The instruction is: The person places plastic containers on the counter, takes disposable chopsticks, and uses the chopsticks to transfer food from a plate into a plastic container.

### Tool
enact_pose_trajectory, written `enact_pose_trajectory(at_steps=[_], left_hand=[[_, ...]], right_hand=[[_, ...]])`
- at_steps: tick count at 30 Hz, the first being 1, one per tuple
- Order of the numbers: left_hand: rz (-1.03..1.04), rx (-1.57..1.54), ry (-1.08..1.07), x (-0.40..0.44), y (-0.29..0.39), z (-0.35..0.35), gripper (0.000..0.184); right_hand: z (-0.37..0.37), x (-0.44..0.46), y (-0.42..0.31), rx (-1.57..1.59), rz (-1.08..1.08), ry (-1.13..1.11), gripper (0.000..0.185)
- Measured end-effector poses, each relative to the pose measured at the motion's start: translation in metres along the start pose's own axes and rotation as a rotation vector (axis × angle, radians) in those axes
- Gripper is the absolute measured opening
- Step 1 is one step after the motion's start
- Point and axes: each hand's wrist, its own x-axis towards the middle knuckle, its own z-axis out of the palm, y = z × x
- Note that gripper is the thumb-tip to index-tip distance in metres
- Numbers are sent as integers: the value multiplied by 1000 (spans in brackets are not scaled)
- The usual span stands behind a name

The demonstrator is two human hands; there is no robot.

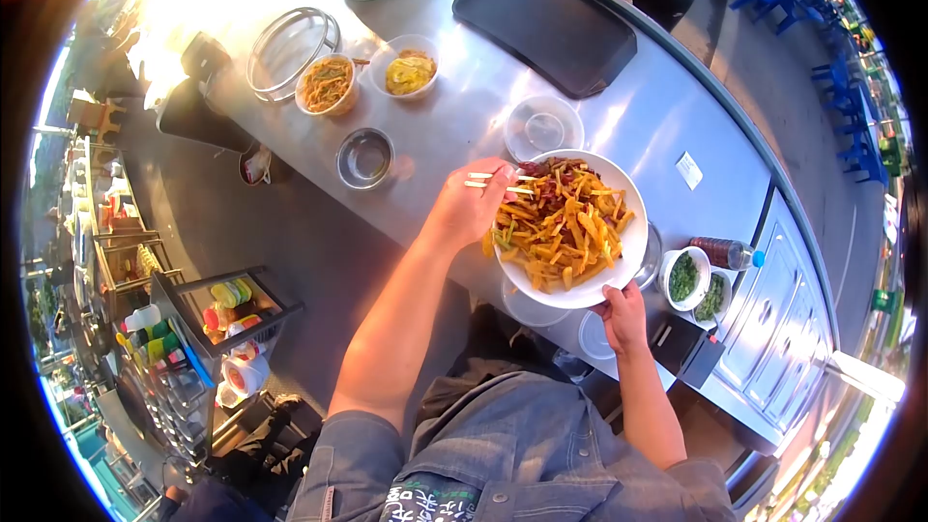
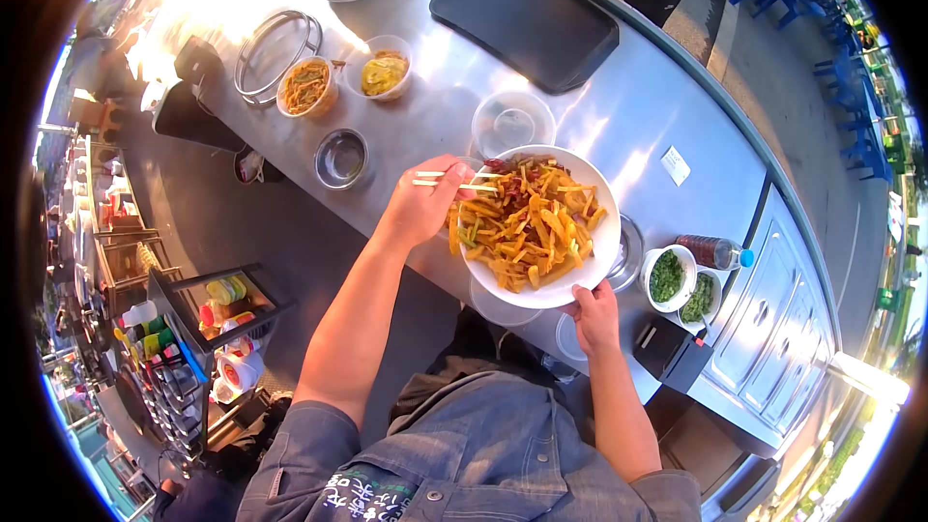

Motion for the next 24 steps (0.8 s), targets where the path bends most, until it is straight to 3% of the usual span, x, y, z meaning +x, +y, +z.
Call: enact_pose_trajectory(at_steps=[17,19,20,24], left_hand=[[54,85,104,-39,21,-41,23],[204,71,36,-47,30,-30,22],[175,21,6,-50,36,-16,19],[418,276,-51,-40,2,9,14]], right_hand=[[8,-1,-10,-36,-3,23,36],[8,-1,-10,-45,2,22,36],[8,-1,-10,-49,-5,33,36],[10,-1,-12,-72,-11,39,36]])
